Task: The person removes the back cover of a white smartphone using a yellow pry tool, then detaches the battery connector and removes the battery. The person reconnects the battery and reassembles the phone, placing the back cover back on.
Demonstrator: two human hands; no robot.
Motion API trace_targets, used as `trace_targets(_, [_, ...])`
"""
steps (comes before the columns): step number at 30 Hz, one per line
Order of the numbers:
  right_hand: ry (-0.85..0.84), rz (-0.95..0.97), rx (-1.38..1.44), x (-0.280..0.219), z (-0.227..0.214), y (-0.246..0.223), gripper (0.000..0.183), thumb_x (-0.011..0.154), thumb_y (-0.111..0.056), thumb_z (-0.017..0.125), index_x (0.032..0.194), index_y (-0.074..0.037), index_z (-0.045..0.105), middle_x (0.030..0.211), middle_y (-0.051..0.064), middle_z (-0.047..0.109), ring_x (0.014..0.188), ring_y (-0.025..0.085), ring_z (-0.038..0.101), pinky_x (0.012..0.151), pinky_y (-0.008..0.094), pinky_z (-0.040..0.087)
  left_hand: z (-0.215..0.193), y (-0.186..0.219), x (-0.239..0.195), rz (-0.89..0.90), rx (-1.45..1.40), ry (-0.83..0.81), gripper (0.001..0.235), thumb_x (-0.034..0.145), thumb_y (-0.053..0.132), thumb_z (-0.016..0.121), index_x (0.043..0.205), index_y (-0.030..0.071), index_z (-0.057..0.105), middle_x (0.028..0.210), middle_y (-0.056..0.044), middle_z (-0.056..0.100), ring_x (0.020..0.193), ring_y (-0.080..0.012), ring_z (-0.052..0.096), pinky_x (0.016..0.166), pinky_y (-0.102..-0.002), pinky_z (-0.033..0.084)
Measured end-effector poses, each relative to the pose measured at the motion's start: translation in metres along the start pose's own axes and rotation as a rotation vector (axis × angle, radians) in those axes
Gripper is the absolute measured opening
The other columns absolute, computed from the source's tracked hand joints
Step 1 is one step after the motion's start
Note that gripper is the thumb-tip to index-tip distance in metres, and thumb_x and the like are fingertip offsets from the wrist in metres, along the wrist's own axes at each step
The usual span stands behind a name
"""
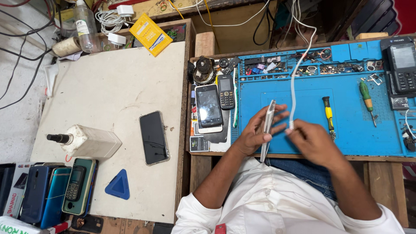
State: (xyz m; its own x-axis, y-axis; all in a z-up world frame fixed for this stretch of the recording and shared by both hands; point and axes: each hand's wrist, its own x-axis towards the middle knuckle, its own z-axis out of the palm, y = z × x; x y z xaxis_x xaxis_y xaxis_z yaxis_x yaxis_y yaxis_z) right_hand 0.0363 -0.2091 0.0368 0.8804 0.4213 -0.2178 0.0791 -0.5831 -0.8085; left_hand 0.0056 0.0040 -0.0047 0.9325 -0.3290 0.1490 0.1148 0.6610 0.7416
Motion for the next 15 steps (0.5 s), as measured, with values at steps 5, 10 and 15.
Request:
trace_targets(5, [0.03, -0.108, -0.49, -0.006, 0.011, -0.042, 0.031, 0.094, -0.036, 0.063, 0.084, -0.007, 0.067, 0.077, 0.015, 0.071, 0.073, 0.035, 0.068, 0.065, 0.05, 0.052, 0.005, 0.006, 0.0, 0.01, -0.041, -0.005, 0.104, 0.074, 0.036, 0.088, 0.16, 0.007, 0.039, 0.171, -0.015, 0.032, 0.159, -0.0328, 0.034, 0.127, -0.047, 0.037])
trace_targets(10, [-0.002, -0.351, -0.451, -0.007, 0.01, -0.051, 0.027, 0.091, -0.034, 0.062, 0.092, -0.007, 0.067, 0.079, 0.017, 0.07, 0.07, 0.039, 0.067, 0.06, 0.053, 0.051, 0.002, 0.009, 0.001, -0.085, -0.242, -0.039, 0.104, 0.07, 0.039, 0.089, 0.156, 0.005, 0.04, 0.159, -0.023, 0.038, 0.15, -0.0382, 0.044, 0.123, -0.05, 0.043])
trace_targets(15, [0.02, -0.275, -0.508, -0.009, 0.017, -0.042, 0.03, 0.09, -0.041, 0.067, 0.091, -0.012, 0.069, 0.077, 0.011, 0.071, 0.072, 0.035, 0.069, 0.062, 0.049, 0.053, -0.013, -0.001, -0.002, -0.063, -0.246, -0.11, 0.095, 0.08, 0.041, 0.085, 0.151, -0.004, 0.04, 0.132, -0.015, 0.058, 0.13, -0.0279, 0.056, 0.113, -0.041, 0.048])
